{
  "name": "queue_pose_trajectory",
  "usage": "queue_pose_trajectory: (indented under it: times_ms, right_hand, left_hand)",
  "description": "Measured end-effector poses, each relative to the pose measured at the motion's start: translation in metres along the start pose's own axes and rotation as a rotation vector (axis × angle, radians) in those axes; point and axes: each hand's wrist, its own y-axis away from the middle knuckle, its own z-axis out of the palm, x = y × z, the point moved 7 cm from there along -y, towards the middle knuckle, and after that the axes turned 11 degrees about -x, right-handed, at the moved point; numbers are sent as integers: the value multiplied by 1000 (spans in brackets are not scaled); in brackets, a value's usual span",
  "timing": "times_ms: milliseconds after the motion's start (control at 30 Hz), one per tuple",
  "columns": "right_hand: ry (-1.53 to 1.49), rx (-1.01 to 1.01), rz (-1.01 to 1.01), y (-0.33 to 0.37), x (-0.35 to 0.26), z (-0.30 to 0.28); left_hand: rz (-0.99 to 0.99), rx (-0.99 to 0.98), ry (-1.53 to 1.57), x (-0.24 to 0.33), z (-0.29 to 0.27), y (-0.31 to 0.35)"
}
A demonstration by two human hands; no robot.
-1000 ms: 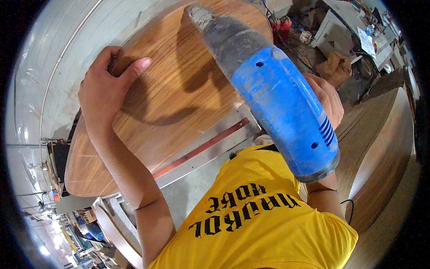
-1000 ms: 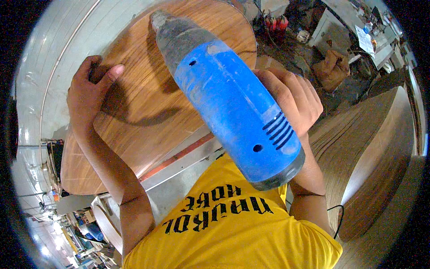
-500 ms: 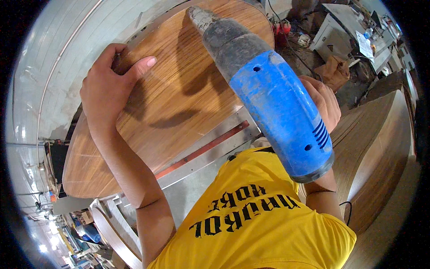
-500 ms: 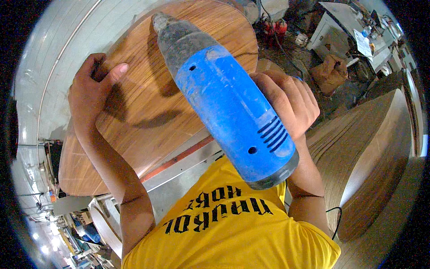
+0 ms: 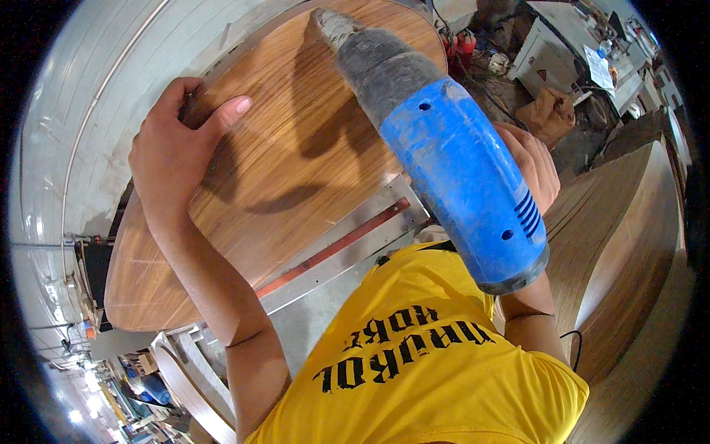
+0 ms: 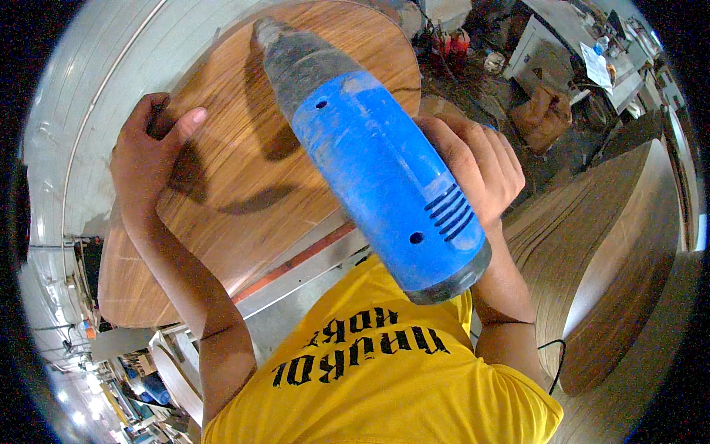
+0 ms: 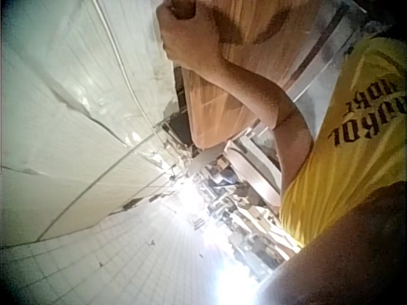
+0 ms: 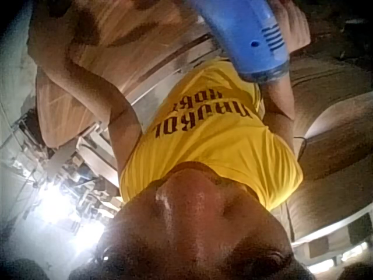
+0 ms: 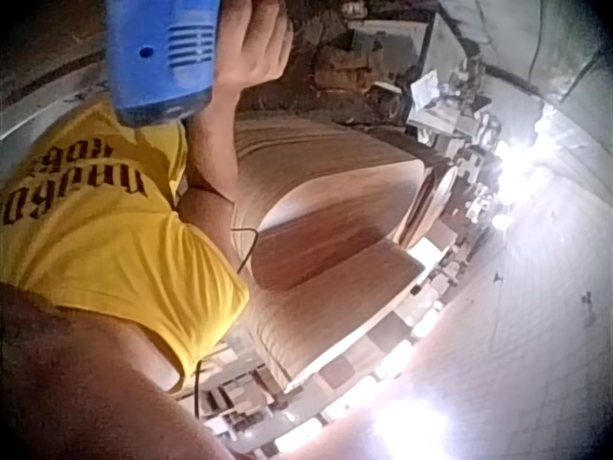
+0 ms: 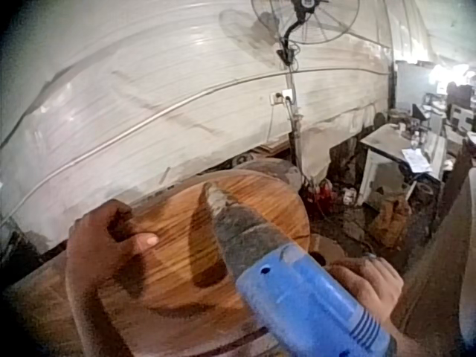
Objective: The person applies heat to a wooden panel with a heat gun, sands its edges with a block, and then stacks the finished panel with others.
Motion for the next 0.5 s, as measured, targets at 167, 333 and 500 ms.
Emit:
queue_pose_trajectory:
  times_ms: [167, 333, 500]
  right_hand:
    - [9, 17, 14, 2, 3, 0]
    - [17, -35, 37, 5, 8, 0]
    - [24, -67, 82, 6, 11, -2]
  left_hand:
    - [-8, 12, -16, -1, 1, -1]
    - [13, 37, -15, -1, 1, -1]
    - [2, 16, 1, -3, 1, -2]
